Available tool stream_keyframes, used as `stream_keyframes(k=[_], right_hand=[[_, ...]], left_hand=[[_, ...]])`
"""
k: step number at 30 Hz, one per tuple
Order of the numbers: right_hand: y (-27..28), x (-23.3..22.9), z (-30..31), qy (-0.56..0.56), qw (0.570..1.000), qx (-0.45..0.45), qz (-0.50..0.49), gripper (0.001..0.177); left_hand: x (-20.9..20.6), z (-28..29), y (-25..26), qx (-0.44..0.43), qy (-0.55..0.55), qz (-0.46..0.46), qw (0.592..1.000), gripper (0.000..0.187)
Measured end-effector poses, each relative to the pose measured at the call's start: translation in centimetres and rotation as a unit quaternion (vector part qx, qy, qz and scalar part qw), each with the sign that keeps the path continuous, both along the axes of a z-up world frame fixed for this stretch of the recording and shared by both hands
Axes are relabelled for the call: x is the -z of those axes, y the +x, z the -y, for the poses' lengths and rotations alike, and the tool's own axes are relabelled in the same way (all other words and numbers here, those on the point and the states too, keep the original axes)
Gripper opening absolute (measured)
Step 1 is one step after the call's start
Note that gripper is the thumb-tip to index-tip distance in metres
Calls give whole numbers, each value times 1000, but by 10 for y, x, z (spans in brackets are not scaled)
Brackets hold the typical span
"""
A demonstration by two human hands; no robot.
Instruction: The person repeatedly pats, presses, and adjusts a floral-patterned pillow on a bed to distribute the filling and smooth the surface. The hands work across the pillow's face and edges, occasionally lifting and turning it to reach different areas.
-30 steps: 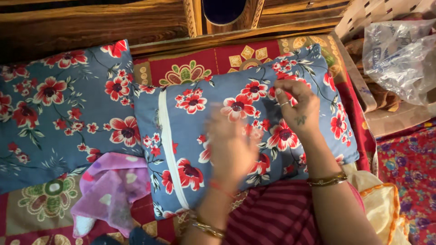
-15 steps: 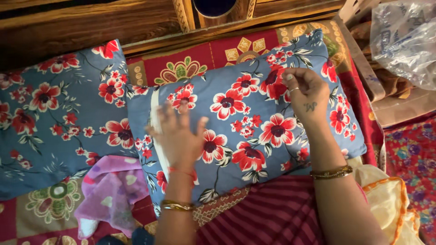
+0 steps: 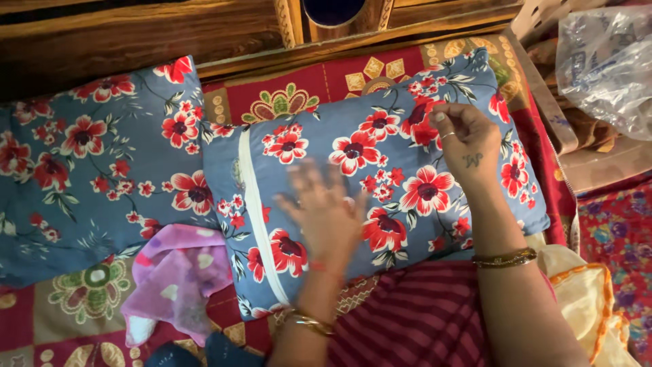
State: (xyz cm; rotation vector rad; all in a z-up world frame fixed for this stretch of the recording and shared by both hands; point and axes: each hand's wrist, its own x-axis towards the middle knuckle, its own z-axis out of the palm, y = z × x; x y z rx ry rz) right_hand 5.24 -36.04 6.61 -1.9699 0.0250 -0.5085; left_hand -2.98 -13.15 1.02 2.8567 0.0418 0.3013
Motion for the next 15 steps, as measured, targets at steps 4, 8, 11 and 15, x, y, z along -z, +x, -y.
stream_keyframes(k=[4, 8, 11, 15], right_hand=[[3, 3, 5, 24, 1000, -15, 5, 13], [4, 7, 8, 35, 999, -22, 14, 14], [4, 7, 11, 48, 999, -20, 13, 13], [5, 4, 14, 48, 999, -10, 16, 14]], left_hand=[[-9, 58, -31, 155, -40, 35, 986, 88], [-5, 55, -33, 212, -25, 33, 976, 96], [-9, 34, -14, 175, -32, 20, 984, 93], [-19, -9, 7, 54, 6, -8, 998, 85]])
